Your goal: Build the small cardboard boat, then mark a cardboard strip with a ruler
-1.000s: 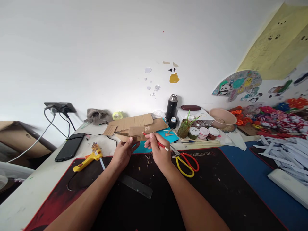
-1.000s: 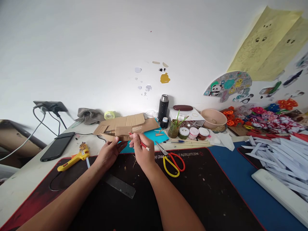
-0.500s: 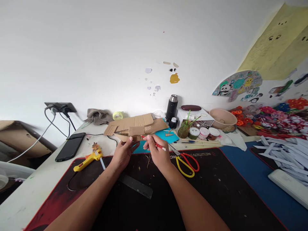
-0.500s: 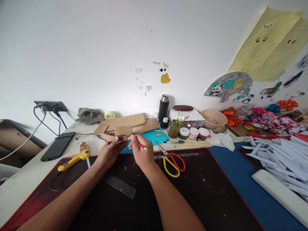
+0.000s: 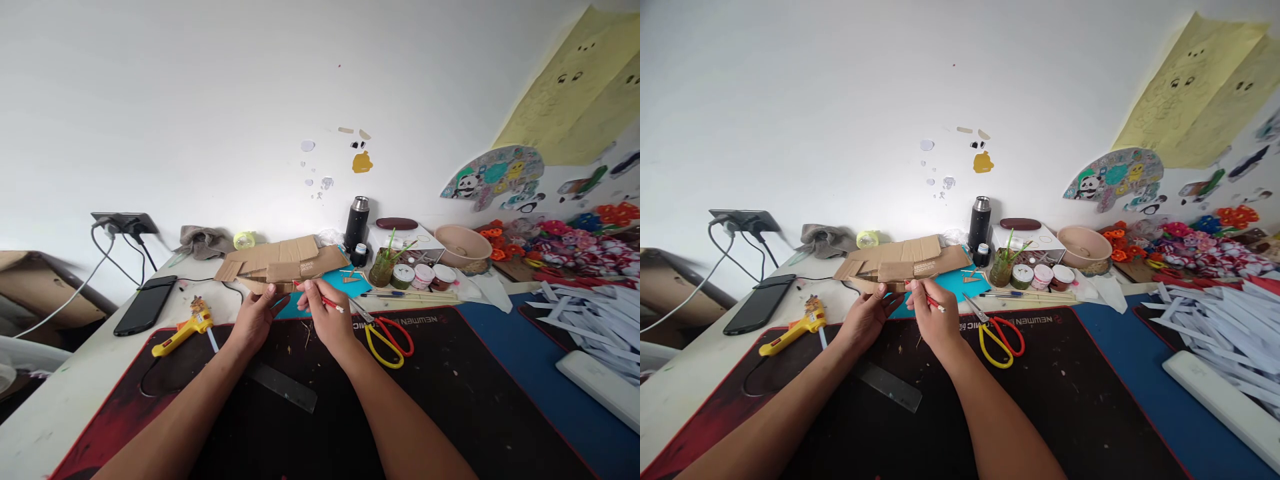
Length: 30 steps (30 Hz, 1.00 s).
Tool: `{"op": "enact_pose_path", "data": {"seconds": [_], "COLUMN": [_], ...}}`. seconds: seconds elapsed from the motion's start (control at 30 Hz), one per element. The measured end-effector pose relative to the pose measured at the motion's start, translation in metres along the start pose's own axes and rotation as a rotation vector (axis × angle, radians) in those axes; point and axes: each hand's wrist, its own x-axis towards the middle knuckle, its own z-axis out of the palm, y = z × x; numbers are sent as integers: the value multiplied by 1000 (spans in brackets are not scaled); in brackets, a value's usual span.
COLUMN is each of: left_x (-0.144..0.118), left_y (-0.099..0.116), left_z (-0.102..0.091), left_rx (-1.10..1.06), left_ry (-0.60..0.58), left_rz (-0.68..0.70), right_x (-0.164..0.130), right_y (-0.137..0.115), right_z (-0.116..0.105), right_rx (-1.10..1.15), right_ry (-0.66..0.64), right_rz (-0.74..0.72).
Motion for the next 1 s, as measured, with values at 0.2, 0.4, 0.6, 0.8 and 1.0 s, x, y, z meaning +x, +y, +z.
{"op": "enact_pose_path", "data": {"seconds": [0.2, 0.4, 0.6, 0.8, 1.0], "left_x": [-1, -2, -2, -3, -3], "left_y": [1, 2, 3, 3, 4], "left_z": [1, 2, 3, 2, 4], "left_rx": [5, 15, 13, 9, 15], "left_ry": [-3, -11, -16, -6, -8], "left_rz": [-12, -9, -10, -16, -18], "right_x": [0, 1, 1, 1, 0], "right_y": [0, -1, -2, -2, -1], "right_z": [0, -1, 0, 0, 0], "right_rx": [-4, -6, -11, -15, -3], "right_ry": [-2, -6, -2, -1, -5], "right_rz": [4, 9, 2, 8, -1]}}
